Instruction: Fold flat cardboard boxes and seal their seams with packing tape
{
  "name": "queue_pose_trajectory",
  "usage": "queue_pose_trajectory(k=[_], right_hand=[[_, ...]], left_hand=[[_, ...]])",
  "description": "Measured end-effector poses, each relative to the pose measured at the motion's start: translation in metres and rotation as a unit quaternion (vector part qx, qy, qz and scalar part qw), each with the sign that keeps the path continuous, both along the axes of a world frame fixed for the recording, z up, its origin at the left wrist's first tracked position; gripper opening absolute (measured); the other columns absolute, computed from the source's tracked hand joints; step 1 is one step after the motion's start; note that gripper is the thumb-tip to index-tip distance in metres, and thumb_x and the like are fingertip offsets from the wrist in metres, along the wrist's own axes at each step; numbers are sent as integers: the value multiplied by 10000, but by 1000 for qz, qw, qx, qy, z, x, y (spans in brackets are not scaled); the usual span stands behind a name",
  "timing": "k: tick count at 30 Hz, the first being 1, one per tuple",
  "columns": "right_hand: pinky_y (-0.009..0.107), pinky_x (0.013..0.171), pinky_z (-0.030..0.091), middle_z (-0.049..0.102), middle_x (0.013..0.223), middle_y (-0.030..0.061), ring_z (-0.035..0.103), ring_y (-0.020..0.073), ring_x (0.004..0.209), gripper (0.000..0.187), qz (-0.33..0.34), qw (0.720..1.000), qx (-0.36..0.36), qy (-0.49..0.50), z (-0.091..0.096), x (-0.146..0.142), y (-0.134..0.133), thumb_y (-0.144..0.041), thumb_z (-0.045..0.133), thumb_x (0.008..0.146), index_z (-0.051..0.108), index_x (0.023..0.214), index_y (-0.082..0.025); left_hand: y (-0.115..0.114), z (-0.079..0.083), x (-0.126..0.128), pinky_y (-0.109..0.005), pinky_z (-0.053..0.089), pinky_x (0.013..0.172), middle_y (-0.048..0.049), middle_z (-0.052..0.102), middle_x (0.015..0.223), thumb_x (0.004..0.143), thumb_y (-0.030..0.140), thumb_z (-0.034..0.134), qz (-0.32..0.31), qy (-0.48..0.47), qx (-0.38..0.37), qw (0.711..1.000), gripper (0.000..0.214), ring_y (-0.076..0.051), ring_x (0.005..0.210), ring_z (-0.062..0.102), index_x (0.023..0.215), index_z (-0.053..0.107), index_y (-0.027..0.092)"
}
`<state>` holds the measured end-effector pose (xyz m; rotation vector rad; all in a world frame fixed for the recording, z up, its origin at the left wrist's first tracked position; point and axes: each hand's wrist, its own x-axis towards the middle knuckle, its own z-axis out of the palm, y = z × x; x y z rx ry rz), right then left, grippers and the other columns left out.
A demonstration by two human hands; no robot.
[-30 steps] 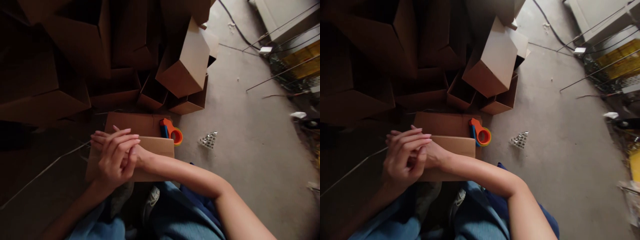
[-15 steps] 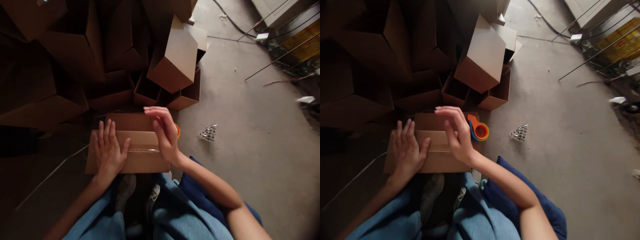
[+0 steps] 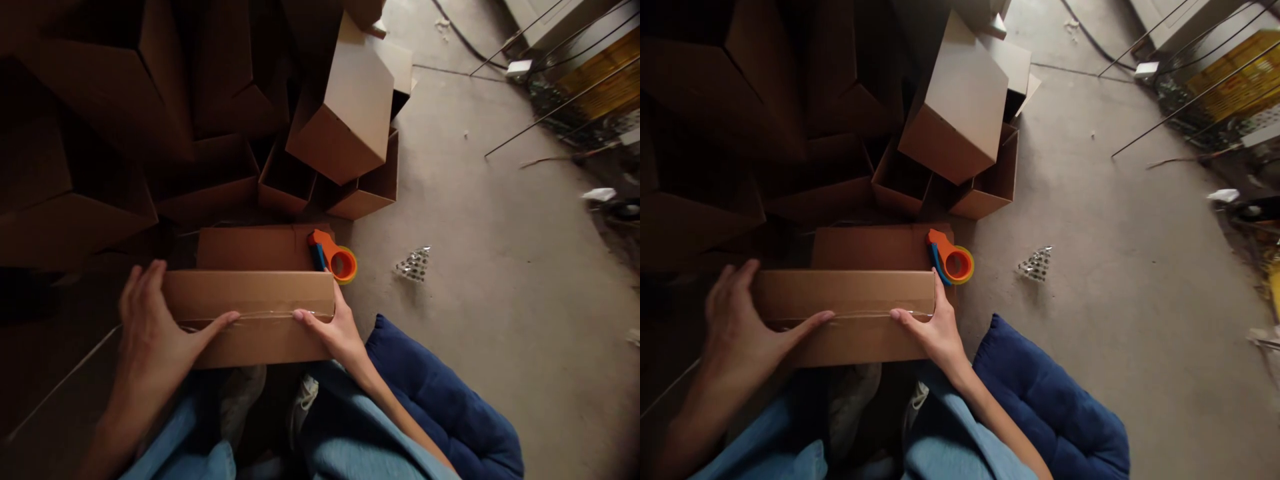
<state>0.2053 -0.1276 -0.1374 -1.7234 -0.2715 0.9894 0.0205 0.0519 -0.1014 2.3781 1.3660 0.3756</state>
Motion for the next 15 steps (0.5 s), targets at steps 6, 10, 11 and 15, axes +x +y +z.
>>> queue_pose_trajectory(k=[6, 10, 11, 15], right_hand=[[463, 1065, 502, 606, 1383, 103, 631, 277, 1201, 1121, -12, 1000, -1, 28, -1, 1, 0, -513, 861, 684, 263, 1601, -274], [458, 1075, 501, 596, 1397, 92, 622, 274, 1223, 1084, -13, 1000, 8, 24, -3, 1, 1, -493, 855, 702, 273, 1596, -302], [456, 1073, 504, 591, 1404, 90, 620, 273, 1229, 1075, -14, 999, 12, 27, -2, 2, 1, -488, 849, 711, 267, 1597, -309], [447, 1054, 518, 576, 1426, 87, 632, 265, 1218, 1089, -8, 997, 28, 76, 2, 5, 1, -477, 834, 731, 207, 1610, -333]], left_hand=[[11, 11, 2, -676, 509, 981, -233, 503, 1489, 511, 809, 755, 145, 129, -203, 960, 1364, -516, 1251, 578, 1609, 196, 225], [12, 14, 9, -656, 495, 991, -231, 529, 1466, 517, 799, 755, 158, 157, -212, 951, 1350, -508, 1264, 573, 1611, 184, 251], [11, 14, 10, -652, 492, 996, -226, 526, 1471, 521, 797, 753, 159, 156, -210, 952, 1342, -505, 1266, 572, 1610, 186, 256], [11, 14, 7, -636, 481, 1020, -176, 517, 1492, 556, 766, 752, 151, 135, -201, 958, 1249, -479, 1255, 587, 1588, 240, 282]])
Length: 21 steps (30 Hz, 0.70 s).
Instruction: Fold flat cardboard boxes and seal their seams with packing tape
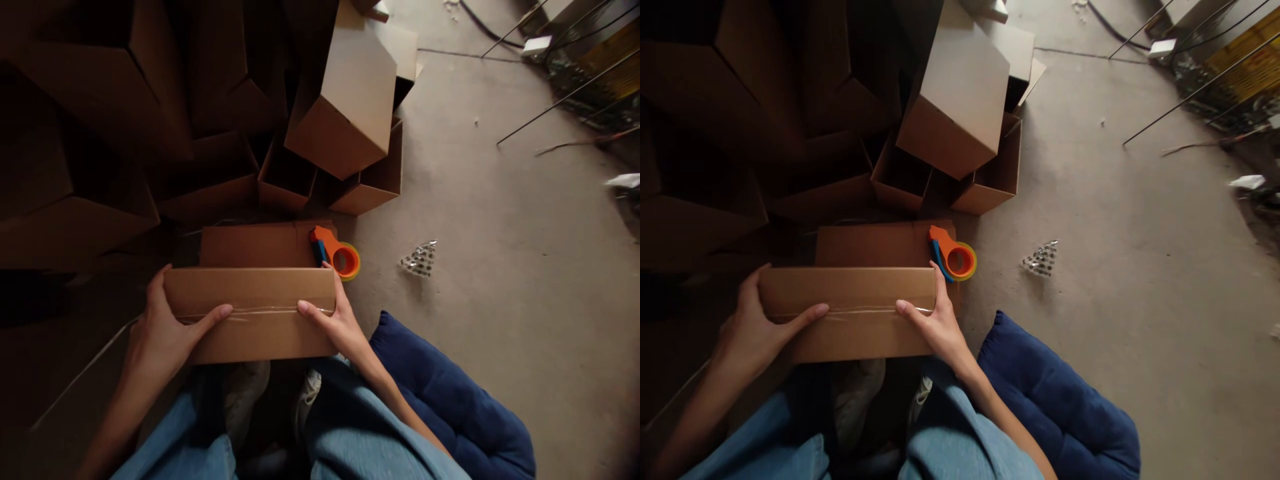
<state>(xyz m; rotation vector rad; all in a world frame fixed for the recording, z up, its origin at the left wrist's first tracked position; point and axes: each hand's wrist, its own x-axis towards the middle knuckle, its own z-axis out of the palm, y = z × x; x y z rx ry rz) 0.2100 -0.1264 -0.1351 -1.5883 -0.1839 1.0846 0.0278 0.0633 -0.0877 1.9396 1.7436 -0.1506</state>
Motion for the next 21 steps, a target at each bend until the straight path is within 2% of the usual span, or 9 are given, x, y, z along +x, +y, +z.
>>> queue_pose_trajectory(k=[4, 7, 9, 13, 16, 21], right_hand=[[459, 1114, 462, 554, 1455, 94, 613, 260, 1254, 1130, 10, 999, 30, 24, -2, 3, -3, -492, 830, 732, 157, 1622, -318], [471, 1171, 392, 504, 1510, 110, 548, 273, 1337, 1170, 27, 999, 37, 20, -11, 6, -6, -532, 834, 708, 154, 1627, -287], [493, 1182, 370, 476, 1536, 113, 516, 289, 1370, 1185, 36, 998, 47, 32, -18, 9, -7, -566, 827, 695, 153, 1629, -285], [533, 1187, 345, 439, 1571, 105, 482, 316, 1397, 1207, 42, 995, 71, 60, -25, 12, -8, -576, 828, 677, 141, 1630, -297], [520, 1196, 332, 455, 1557, 98, 483, 307, 1395, 1197, 35, 994, 81, 68, -25, 11, -7, -550, 826, 687, 132, 1630, -299], [509, 1173, 362, 503, 1505, 100, 515, 305, 1355, 1167, 28, 994, 83, 61, -24, 10, -6, -562, 811, 689, 167, 1623, -289]], left_hand=[[8, -6, -11, -601, 468, 1057, -163, 547, 1459, 593, 684, 789, 9, -75, -32, 997, 1142, -443, 1289, 567, 1547, 333, 255], [19, -15, -19, -497, 485, 1079, -159, 600, 1398, 627, 584, 820, 26, -192, -114, 974, 1015, -377, 1286, 584, 1482, 424, 207], [24, -20, -21, -453, 479, 1097, -136, 609, 1399, 643, 523, 833, 41, -239, -155, 958, 974, -346, 1298, 582, 1482, 433, 229], [27, -26, -21, -461, 395, 1171, -100, 580, 1445, 648, 476, 843, 61, -262, -166, 949, 998, -334, 1353, 533, 1528, 407, 297], [26, -27, -20, -470, 419, 1150, -83, 598, 1423, 633, 469, 849, 76, -264, -168, 947, 1003, -335, 1330, 551, 1528, 418, 331], [26, -26, -18, -488, 434, 1134, -100, 601, 1409, 612, 471, 853, 63, -260, -153, 951, 1017, -351, 1314, 555, 1523, 437, 293]])
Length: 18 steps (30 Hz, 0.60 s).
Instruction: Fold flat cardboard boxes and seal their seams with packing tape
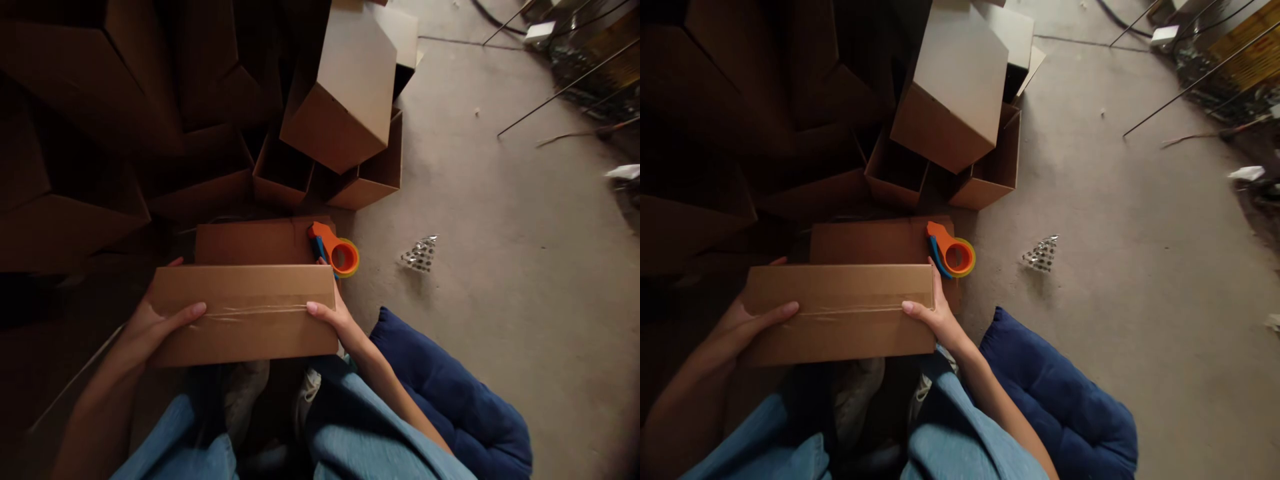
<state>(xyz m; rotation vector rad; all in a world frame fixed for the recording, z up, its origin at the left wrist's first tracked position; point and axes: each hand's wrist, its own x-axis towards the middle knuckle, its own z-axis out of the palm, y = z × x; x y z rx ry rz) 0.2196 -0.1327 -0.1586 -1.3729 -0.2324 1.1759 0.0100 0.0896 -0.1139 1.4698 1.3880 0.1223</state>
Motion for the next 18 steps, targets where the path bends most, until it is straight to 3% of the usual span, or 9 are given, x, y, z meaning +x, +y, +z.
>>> queue_pose_trajectory(k=[10, 18], right_hand=[[509, 1162, 368, 503, 1499, 98, 525, 303, 1338, 1165, 14, 1000, 16, -8, -3, 3, -2, -584, 786, 695, 147, 1625, -296], [462, 1137, 396, 506, 1498, 81, 518, 321, 1352, 1070, 15, 998, 54, -24, -9, 7, -2, -564, 779, 688, 255, 1586, -313]], left_hand=[[-2, 4, 4, -468, 463, 1114, -94, 614, 1394, 607, 454, 850, 9, 1, -5, 1000, 1025, -350, 1305, 563, 1529, 434, 291], [-2, 0, 2, -408, 523, 1050, -71, 652, 1349, 582, 471, 864, 23, -9, -4, 1000, 995, -325, 1259, 609, 1490, 489, 313]])
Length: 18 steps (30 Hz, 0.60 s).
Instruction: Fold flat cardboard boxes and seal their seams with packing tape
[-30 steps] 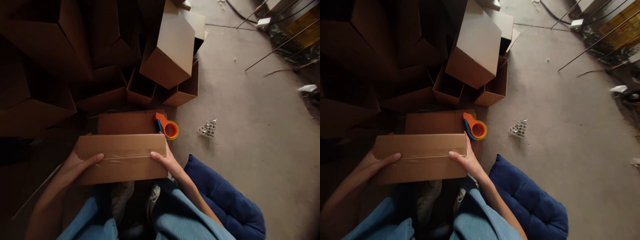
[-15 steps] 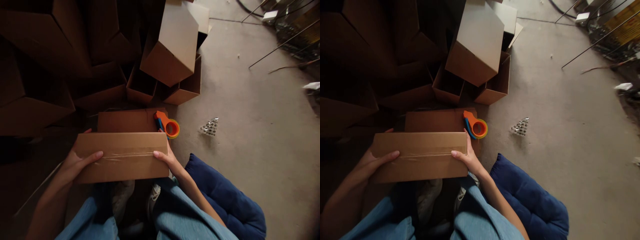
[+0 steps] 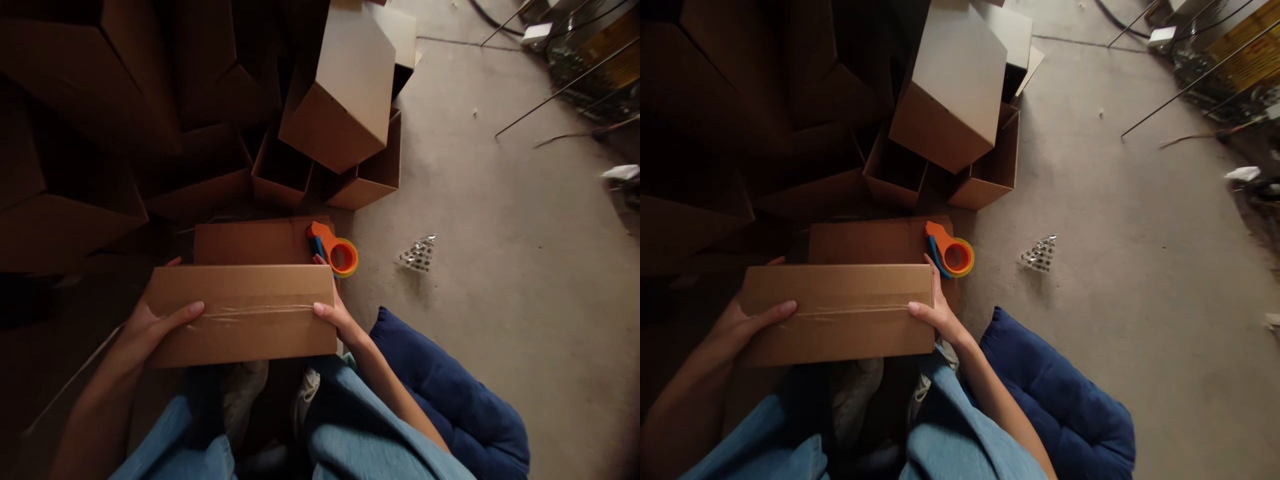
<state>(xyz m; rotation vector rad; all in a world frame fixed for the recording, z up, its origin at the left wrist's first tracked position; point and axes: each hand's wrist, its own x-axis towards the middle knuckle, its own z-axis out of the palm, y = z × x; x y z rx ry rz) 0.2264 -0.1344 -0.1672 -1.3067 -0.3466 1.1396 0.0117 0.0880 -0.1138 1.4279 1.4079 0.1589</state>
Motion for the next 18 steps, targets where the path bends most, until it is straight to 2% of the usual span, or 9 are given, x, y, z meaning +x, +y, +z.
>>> queue_pose_trajectory(k=[4, 10, 18], right_hand=[[456, 1137, 392, 506, 1495, 91, 511, 325, 1363, 1038, 21, 1000, 15, -7, -3, 4, -1, -552, 768, 707, 260, 1578, -300], [458, 1123, 406, 502, 1480, 110, 550, 317, 1318, 1083, 54, 998, 27, 7, -2, 6, -2, -577, 743, 741, 143, 1599, -299], [471, 1126, 406, 488, 1470, 96, 559, 318, 1292, 1095, 54, 998, 24, -2, -2, 6, -2, -614, 740, 739, 135, 1603, -320]], left_hand=[[0, -1, -1, -420, 506, 1070, -79, 642, 1360, 587, 484, 857, -11, 3, 15, 1000, 1029, -329, 1265, 603, 1517, 459, 299], [1, -2, 0, -417, 530, 1032, -76, 662, 1319, 576, 485, 859, -6, 4, 8, 1000, 1023, -330, 1234, 619, 1507, 472, 310], [1, -2, -3, -425, 530, 1033, -72, 649, 1342, 591, 494, 848, -16, 5, 20, 1000, 999, -332, 1228, 618, 1502, 476, 318]])
